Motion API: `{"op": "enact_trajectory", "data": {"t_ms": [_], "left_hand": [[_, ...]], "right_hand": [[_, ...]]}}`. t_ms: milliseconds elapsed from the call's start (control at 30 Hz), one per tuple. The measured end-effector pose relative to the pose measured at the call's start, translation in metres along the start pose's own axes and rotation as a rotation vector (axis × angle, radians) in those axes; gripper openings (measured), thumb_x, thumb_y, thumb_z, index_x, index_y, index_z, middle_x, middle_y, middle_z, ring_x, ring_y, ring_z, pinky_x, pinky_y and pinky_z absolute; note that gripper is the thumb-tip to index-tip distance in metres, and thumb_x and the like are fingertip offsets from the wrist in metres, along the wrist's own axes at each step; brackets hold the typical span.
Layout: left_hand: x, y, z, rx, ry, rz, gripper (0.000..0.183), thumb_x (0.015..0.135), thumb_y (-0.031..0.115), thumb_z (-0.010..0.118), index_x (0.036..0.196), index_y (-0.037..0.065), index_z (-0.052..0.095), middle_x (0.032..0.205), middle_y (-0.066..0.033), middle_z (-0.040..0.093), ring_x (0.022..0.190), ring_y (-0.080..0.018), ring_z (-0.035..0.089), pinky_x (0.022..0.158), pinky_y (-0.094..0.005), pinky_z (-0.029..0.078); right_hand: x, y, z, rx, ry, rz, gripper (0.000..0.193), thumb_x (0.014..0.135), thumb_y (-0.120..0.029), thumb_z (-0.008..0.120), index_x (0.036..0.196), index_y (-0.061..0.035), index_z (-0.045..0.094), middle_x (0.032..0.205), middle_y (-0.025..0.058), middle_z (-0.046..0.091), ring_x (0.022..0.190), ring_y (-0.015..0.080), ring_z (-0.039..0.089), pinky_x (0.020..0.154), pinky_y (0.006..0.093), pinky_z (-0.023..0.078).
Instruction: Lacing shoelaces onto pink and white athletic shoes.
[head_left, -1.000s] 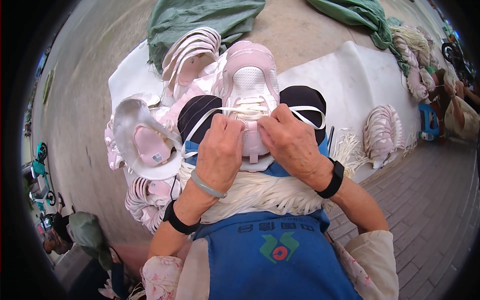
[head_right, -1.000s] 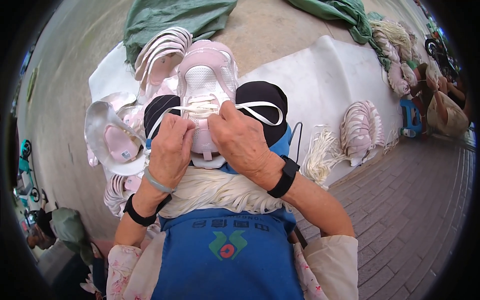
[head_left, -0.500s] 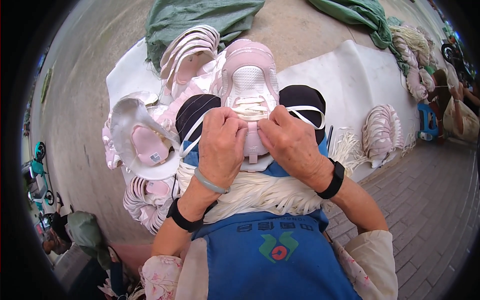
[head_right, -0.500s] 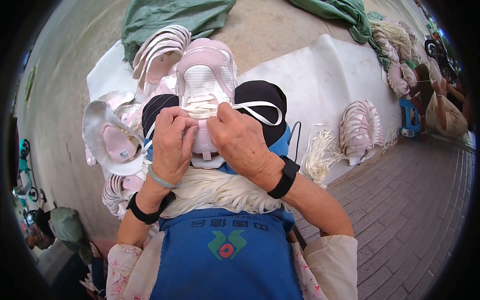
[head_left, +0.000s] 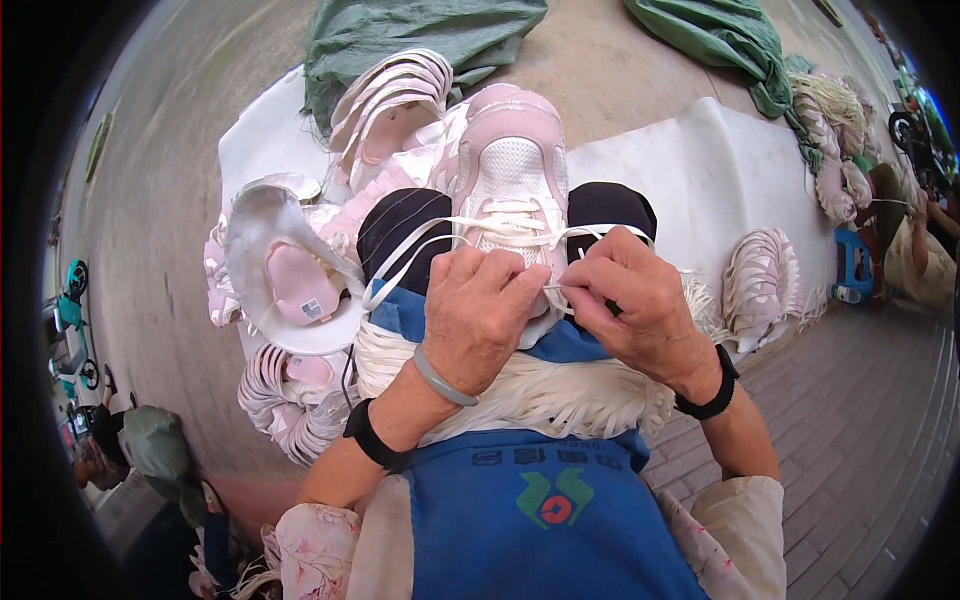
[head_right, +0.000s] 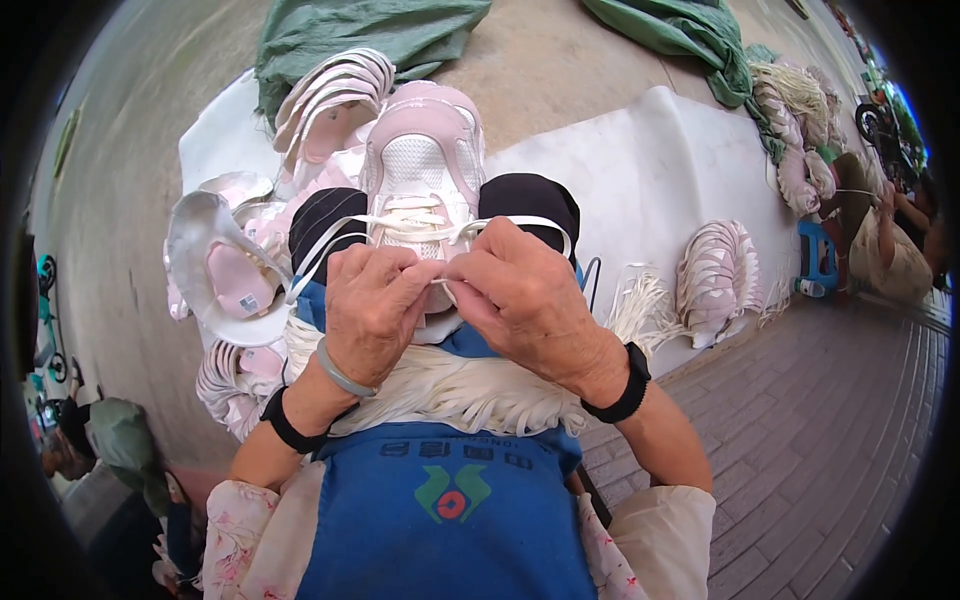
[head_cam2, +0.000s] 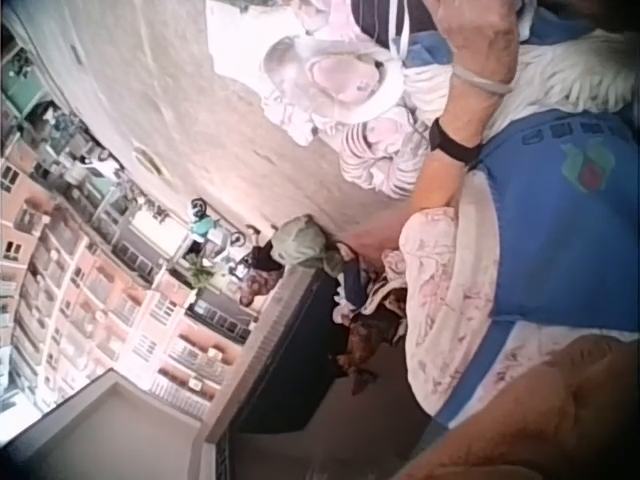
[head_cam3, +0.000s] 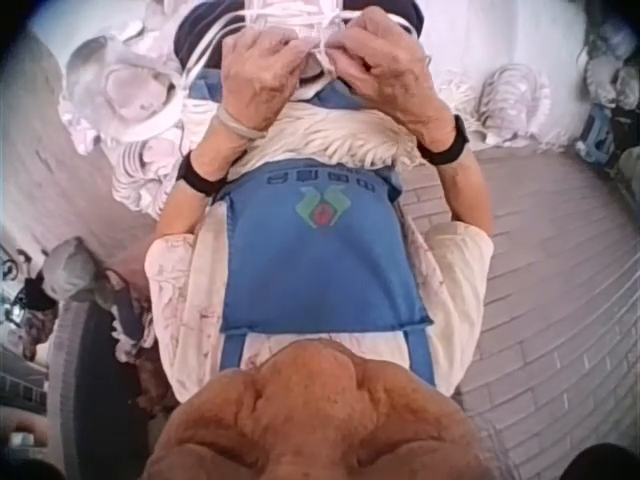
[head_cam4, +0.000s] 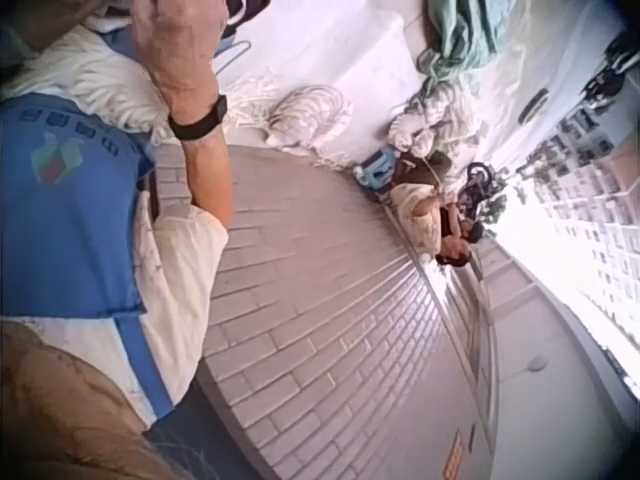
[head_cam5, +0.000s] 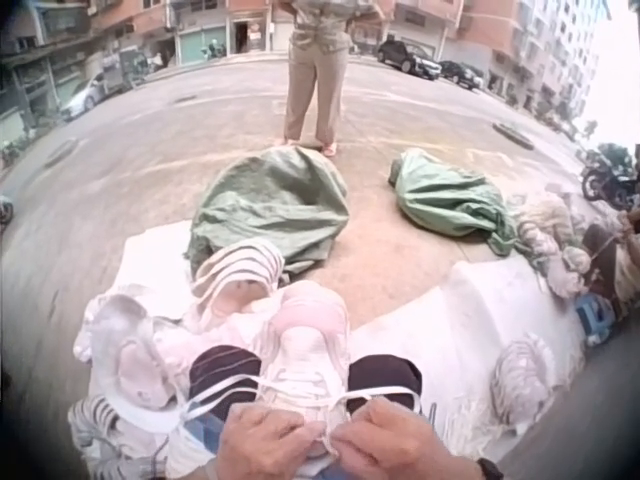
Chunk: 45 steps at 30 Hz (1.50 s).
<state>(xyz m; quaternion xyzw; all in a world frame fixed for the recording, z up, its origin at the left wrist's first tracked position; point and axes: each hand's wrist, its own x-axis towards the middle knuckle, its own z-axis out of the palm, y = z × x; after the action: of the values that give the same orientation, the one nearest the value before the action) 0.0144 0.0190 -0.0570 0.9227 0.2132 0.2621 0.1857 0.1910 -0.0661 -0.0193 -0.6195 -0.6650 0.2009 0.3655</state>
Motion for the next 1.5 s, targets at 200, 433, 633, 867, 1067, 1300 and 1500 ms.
{"op": "enact_trajectory", "data": {"t_ms": [200,433,633,867,1067,1300,1500], "left_hand": [[0.001,0.034,0.008,-0.487,-0.008,0.11,0.032,0.073,0.001,0.066,0.104,0.004,0.065,0.096,-0.0062,0.063,0.077,-0.0234,0.058,0.066,-0.034,0.048],[0.042,0.156,0.009,-1.072,-0.121,0.451,0.02,0.074,0.007,0.061,0.092,0.001,0.059,0.086,-0.0092,0.056,0.081,-0.0242,0.056,0.065,-0.0335,0.049],[0.018,0.094,0.007,-0.992,-0.121,0.208,0.009,0.086,0.006,0.056,0.092,0.001,0.057,0.09,-0.0153,0.057,0.083,-0.0294,0.057,0.07,-0.0371,0.048],[-0.022,0.018,-0.035,-1.149,-0.244,-0.796,0.019,0.1,0.014,0.047,0.114,0.004,0.056,0.071,0.0,0.057,0.061,-0.0059,0.051,0.056,-0.0228,0.043],[-0.015,-0.012,-0.016,-0.596,-0.004,-0.536,0.014,0.096,0.014,0.056,0.102,0.002,0.062,0.075,-0.0032,0.061,0.061,-0.0076,0.053,0.056,-0.0238,0.043],[-0.006,-0.023,-0.007,-0.315,-0.047,-0.457,0.01,0.088,0.01,0.064,0.095,0.003,0.062,0.073,-0.0124,0.062,0.06,-0.0216,0.06,0.057,-0.0297,0.047],[-0.006,-0.026,0.0,-0.287,0.047,-0.401,0.009,0.086,0.009,0.065,0.093,0.004,0.06,0.078,-0.015,0.064,0.066,-0.0322,0.063,0.059,-0.0345,0.049]], "right_hand": [[-0.001,0.018,-0.029,0.373,-0.014,0.128,0.022,0.087,0.003,0.059,0.107,-0.0014,0.067,0.084,0.0025,0.058,0.076,0.0113,0.058,0.067,0.0246,0.047],[0.01,-0.001,-0.025,0.619,-0.112,0.54,0.017,0.09,0.001,0.057,0.106,0.0034,0.061,0.08,0.0011,0.057,0.071,0.0044,0.058,0.065,0.0182,0.047],[0.005,0.017,0.01,0.295,-0.083,0.306,0.01,0.082,-0.005,0.065,0.09,-0.001,0.066,0.078,0.0119,0.057,0.067,0.024,0.057,0.062,0.0331,0.045],[0.011,0.016,0.027,-0.022,0.031,0.114,0.009,0.08,-0.003,0.067,0.088,-0.0019,0.064,0.077,0.0114,0.055,0.068,0.0271,0.057,0.061,0.0346,0.045],[0.011,0.003,0.032,-0.26,-0.066,0.105,0.011,0.08,-0.004,0.065,0.089,-0.0034,0.059,0.081,0.0114,0.053,0.071,0.03,0.059,0.061,0.0389,0.047],[0.016,-0.004,0.033,-0.413,-0.147,0.02,0.008,0.075,-0.002,0.059,0.081,-0.0011,0.055,0.082,0.0134,0.052,0.068,0.028,0.062,0.059,0.0365,0.05],[0.026,-0.014,0.031,-0.422,-0.232,0.097,0.009,0.074,-0.002,0.06,0.082,0.0001,0.056,0.087,0.0168,0.056,0.069,0.0298,0.064,0.06,0.039,0.051]]}}
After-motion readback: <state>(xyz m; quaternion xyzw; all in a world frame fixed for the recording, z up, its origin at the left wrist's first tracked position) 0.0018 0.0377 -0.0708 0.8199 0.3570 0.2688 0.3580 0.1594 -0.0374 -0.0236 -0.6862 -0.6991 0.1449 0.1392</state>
